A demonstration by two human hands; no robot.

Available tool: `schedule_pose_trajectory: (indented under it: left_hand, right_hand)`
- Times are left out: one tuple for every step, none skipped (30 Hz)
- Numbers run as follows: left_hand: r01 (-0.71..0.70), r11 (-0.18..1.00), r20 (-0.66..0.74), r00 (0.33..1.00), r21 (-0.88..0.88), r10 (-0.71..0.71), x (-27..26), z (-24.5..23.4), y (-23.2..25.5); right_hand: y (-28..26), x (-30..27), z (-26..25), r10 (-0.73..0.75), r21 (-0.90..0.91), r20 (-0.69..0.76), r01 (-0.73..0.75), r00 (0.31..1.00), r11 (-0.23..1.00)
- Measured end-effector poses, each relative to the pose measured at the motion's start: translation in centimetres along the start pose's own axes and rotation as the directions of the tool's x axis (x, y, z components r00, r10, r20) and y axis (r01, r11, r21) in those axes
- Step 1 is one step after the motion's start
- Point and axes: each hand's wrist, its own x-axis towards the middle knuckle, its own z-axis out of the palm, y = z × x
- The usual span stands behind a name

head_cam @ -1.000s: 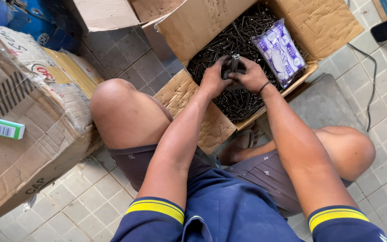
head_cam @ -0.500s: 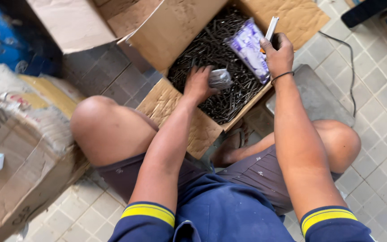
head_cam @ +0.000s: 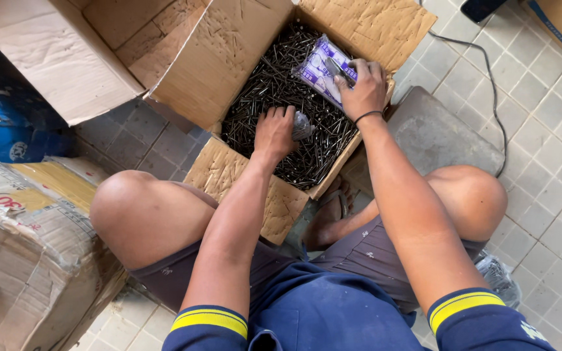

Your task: The person picks up groups of nails from a large cardboard box, weighs them on a scale, and places them into small plastic bags.

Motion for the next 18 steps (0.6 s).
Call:
schedule_pose_trajectory:
  left_hand:
    - [-0.003,1.000,-0.004,1.000,0.004,0.003,-0.1,0.4,-0.3]
    - [0.023,0.999,-0.034,0.999,-0.044,-0.025,-0.1,0.7,-0.5]
    - [0.048,0.995,-0.063,0.997,-0.093,-0.054,-0.2,1.0,-0.7]
    - [0.045,0.995,-0.068,0.996,-0.092,-0.051,-0.6,0.7,-0.8]
    - [0.087,0.975,-0.071,0.992,-0.204,-0.103,-1.0,0.4,-1.0]
    - [0.123,0.941,-0.071,0.986,-0.315,-0.152,-1.4,0.0,-1.0]
    - [0.116,0.942,-0.077,0.986,-0.314,-0.147,-2.3,-2.7,0.0]
    - [0.204,0.828,0.004,0.972,-0.522,-0.237,-3.1,-5.6,0.8]
    - [0.284,0.661,0.102,0.948,-0.694,-0.301,-4.1,-8.5,1.7]
    - [0.274,0.668,0.088,0.950,-0.692,-0.299,-3.6,-8.4,1.4]
    - [0.284,0.530,0.114,0.937,-0.799,-0.330,-3.2,-8.2,1.2]
    - [0.281,0.379,0.145,0.926,-0.882,-0.350,-2.7,-8.2,0.9]
    - [0.268,0.389,0.130,0.929,-0.881,-0.346,-2.9,-8.9,1.5]
    - [0.253,0.258,0.152,0.923,-0.933,-0.354,-3.1,-9.6,2.2]
    - [0.232,0.121,0.176,0.917,-0.965,-0.357,-3.4,-10.2,2.9]
    - [0.219,0.129,0.161,0.920,-0.967,-0.356,-3.3,-10.3,2.9]
    - [0.176,0.063,0.145,0.928,-0.982,-0.343,-3.2,-10.4,2.9]
    - [0.136,-0.004,0.130,0.935,-0.991,-0.331,-3.1,-10.4,2.9]
  right_hand:
    - [-0.2,-0.3,0.3,0.000,0.002,-0.006,0.000,1.000,1.000]
    - [-0.5,-0.5,0.5,-0.092,-0.025,-0.096,0.090,0.991,0.996]
    - [-0.7,-0.7,0.7,-0.185,-0.061,-0.183,0.177,0.965,0.982]
    - [-2.0,-1.3,0.2,-0.186,-0.062,-0.189,0.177,0.964,0.982]
    - [-3.3,-1.9,-0.3,-0.168,0.098,-0.142,0.183,0.975,0.978]
    - [-4.5,-2.5,-0.9,-0.158,0.254,-0.095,0.177,0.983,0.951]
    - [-5.7,-3.6,-1.9,-0.159,0.251,-0.103,0.180,0.982,0.951]
    - [-7.1,-4.5,-2.8,-0.092,0.383,0.004,0.084,0.996,0.920]
    - [-8.5,-5.4,-3.8,-0.041,0.496,0.118,-0.024,0.992,0.868]
    - [-8.7,-6.3,-3.2,-0.047,0.502,0.106,-0.012,0.993,0.865]
    - [-8.9,-7.2,-2.6,0.095,0.544,0.257,-0.225,0.962,0.808]
    - [-9.1,-8.1,-2.0,0.215,0.551,0.409,-0.428,0.887,0.716]
    - [-9.4,-8.4,-1.4,0.210,0.562,0.397,-0.417,0.894,0.715]
    - [-9.7,-8.6,-0.7,0.225,0.704,0.564,-0.606,0.794,0.371]
    - [-10.1,-8.9,0.0,0.152,0.694,0.714,-0.719,0.683,-0.028]
    - [-13.2,-9.3,-3.7,0.144,0.703,0.706,-0.710,0.694,-0.027]
    - [-16.2,-9.8,-7.4,0.089,0.728,0.681,-0.661,0.726,-0.181]
    - [-19.3,-10.6,-11.1,0.040,0.725,0.650,-0.603,0.759,-0.333]
